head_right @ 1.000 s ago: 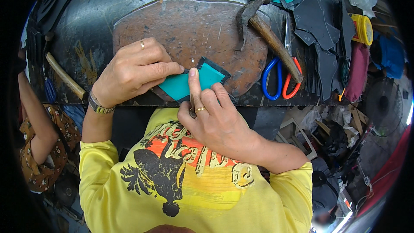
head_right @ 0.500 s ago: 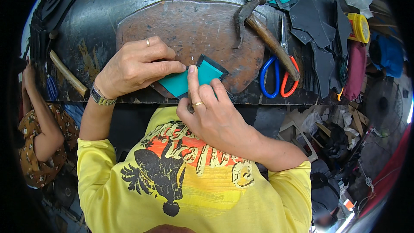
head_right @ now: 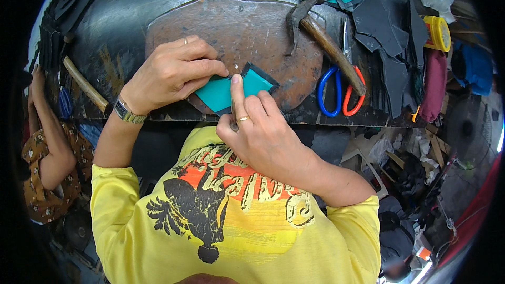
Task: The person cuts a black leather piece with scissors, then hammers and punches holes along the edge of a teal leather piece. They retrieve a tool from a pouch and continue punching holes while working at a cluttered workbench.
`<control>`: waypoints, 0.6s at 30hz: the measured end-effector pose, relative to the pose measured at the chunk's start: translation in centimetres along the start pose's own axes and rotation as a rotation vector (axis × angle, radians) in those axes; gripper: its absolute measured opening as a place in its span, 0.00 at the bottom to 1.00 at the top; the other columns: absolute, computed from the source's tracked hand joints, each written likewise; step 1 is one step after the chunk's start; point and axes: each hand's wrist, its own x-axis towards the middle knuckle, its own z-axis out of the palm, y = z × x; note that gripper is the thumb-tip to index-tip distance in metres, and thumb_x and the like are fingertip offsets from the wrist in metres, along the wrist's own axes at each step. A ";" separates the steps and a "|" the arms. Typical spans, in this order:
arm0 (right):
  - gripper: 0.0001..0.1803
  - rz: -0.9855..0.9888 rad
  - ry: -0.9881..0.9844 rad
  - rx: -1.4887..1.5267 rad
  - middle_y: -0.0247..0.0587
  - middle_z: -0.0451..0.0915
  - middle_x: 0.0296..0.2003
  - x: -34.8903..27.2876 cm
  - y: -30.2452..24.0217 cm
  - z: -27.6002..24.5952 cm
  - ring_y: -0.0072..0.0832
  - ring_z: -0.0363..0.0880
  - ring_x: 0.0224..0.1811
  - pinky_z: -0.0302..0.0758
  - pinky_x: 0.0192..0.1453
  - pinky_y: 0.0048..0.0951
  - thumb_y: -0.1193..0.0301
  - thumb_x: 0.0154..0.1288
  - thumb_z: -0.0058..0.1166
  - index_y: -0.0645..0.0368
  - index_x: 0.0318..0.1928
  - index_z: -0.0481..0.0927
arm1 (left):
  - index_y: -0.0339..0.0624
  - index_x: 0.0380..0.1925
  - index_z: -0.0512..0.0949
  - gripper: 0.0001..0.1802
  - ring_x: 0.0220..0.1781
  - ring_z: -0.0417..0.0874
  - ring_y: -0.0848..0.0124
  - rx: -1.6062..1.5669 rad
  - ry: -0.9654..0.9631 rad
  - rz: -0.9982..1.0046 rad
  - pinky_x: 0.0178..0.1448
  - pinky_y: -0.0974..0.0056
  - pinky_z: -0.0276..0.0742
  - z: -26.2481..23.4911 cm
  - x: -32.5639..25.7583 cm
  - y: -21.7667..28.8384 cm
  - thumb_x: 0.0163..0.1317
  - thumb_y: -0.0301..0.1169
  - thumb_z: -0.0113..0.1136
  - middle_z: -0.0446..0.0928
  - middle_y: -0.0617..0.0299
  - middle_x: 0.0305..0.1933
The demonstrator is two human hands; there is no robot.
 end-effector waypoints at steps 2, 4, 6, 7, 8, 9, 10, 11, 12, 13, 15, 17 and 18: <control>0.10 -0.014 0.024 -0.019 0.85 0.73 0.60 0.2 0.1 0.0 0.41 0.77 0.42 0.76 0.60 0.45 0.70 0.63 0.54 0.62 0.42 0.77 | 0.44 0.42 0.84 0.13 0.44 0.83 0.59 0.015 -0.016 0.014 0.49 0.58 0.82 -0.1 0.2 0.0 0.54 0.25 0.70 0.77 0.60 0.40; 0.12 -0.007 0.050 0.022 0.81 0.74 0.61 0.1 0.4 -0.1 0.41 0.77 0.42 0.77 0.58 0.44 0.70 0.60 0.57 0.61 0.42 0.77 | 0.44 0.42 0.84 0.13 0.45 0.82 0.59 0.022 -0.028 0.021 0.49 0.57 0.82 -0.2 0.3 0.1 0.55 0.25 0.69 0.77 0.59 0.40; 0.14 0.015 0.099 0.130 0.76 0.76 0.61 -0.3 1.1 -0.2 0.41 0.78 0.42 0.77 0.55 0.42 0.71 0.56 0.62 0.60 0.43 0.78 | 0.44 0.43 0.84 0.14 0.44 0.82 0.58 0.042 -0.015 0.022 0.49 0.56 0.81 -0.3 0.3 0.4 0.54 0.24 0.70 0.77 0.59 0.40; 0.16 0.036 0.132 0.222 0.72 0.78 0.61 -0.6 1.7 -0.3 0.41 0.79 0.42 0.78 0.54 0.41 0.73 0.53 0.64 0.59 0.44 0.79 | 0.44 0.43 0.85 0.15 0.43 0.82 0.58 0.049 0.001 0.019 0.48 0.56 0.81 -0.3 0.3 0.7 0.54 0.22 0.70 0.78 0.58 0.39; 0.18 0.073 0.148 0.320 0.68 0.79 0.60 -1.1 2.3 -0.4 0.41 0.80 0.43 0.78 0.53 0.40 0.74 0.51 0.66 0.59 0.45 0.80 | 0.43 0.43 0.85 0.16 0.42 0.83 0.57 0.060 0.012 0.019 0.47 0.56 0.81 -0.2 0.2 0.8 0.53 0.21 0.70 0.78 0.58 0.39; 0.20 0.096 0.251 0.369 0.65 0.81 0.59 -1.6 2.9 -0.5 0.42 0.81 0.43 0.78 0.53 0.39 0.76 0.49 0.68 0.58 0.46 0.81 | 0.43 0.44 0.85 0.16 0.42 0.82 0.57 0.070 0.022 -0.007 0.47 0.56 0.81 -0.2 0.1 1.1 0.53 0.21 0.70 0.78 0.58 0.39; 0.22 0.136 0.338 0.427 0.61 0.82 0.58 -2.0 3.4 -0.4 0.43 0.81 0.44 0.78 0.52 0.39 0.78 0.48 0.69 0.57 0.48 0.82 | 0.43 0.44 0.85 0.16 0.42 0.82 0.57 0.083 0.028 -0.031 0.47 0.56 0.80 -0.1 -0.1 1.5 0.53 0.21 0.69 0.78 0.58 0.39; 0.25 0.166 0.434 0.479 0.57 0.84 0.57 -2.4 4.0 -0.3 0.43 0.82 0.44 0.78 0.52 0.39 0.79 0.46 0.70 0.56 0.49 0.83 | 0.43 0.44 0.85 0.16 0.42 0.82 0.57 0.099 0.035 -0.057 0.47 0.56 0.80 0.1 -0.3 1.9 0.54 0.21 0.69 0.77 0.58 0.39; 0.25 0.239 0.544 0.458 0.56 0.85 0.55 -2.9 4.8 -0.2 0.44 0.83 0.45 0.78 0.52 0.40 0.81 0.47 0.69 0.56 0.50 0.83 | 0.43 0.44 0.84 0.16 0.43 0.82 0.57 0.115 0.058 -0.101 0.47 0.56 0.80 0.4 -0.5 2.4 0.54 0.20 0.69 0.77 0.58 0.38; 0.26 0.306 0.665 0.426 0.54 0.86 0.54 -3.2 5.7 -0.1 0.46 0.83 0.45 0.78 0.52 0.40 0.83 0.47 0.69 0.55 0.51 0.84 | 0.43 0.43 0.84 0.15 0.43 0.82 0.57 0.134 0.083 -0.141 0.47 0.56 0.80 0.8 -0.6 3.0 0.54 0.20 0.68 0.77 0.58 0.38; 0.27 0.474 0.725 0.182 0.52 0.86 0.51 -3.7 7.9 0.2 0.49 0.83 0.46 0.78 0.52 0.43 0.84 0.51 0.64 0.55 0.54 0.83 | 0.43 0.43 0.84 0.15 0.42 0.81 0.57 0.156 0.151 -0.216 0.46 0.56 0.80 1.9 -0.6 4.1 0.55 0.19 0.67 0.76 0.57 0.37; 0.28 0.598 0.538 0.047 0.52 0.86 0.49 -4.4 9.6 0.6 0.50 0.82 0.46 0.78 0.52 0.44 0.85 0.53 0.60 0.54 0.56 0.82 | 0.42 0.43 0.84 0.15 0.42 0.81 0.57 0.161 0.220 -0.253 0.46 0.56 0.79 3.2 -0.2 5.0 0.55 0.19 0.67 0.76 0.57 0.37; 0.28 0.665 0.446 -0.016 0.51 0.85 0.48 -4.6 10.3 0.9 0.50 0.82 0.46 0.78 0.52 0.45 0.85 0.55 0.58 0.54 0.58 0.81 | 0.42 0.43 0.84 0.13 0.42 0.82 0.58 0.142 0.260 -0.271 0.46 0.56 0.80 3.7 0.0 5.4 0.56 0.19 0.66 0.77 0.57 0.37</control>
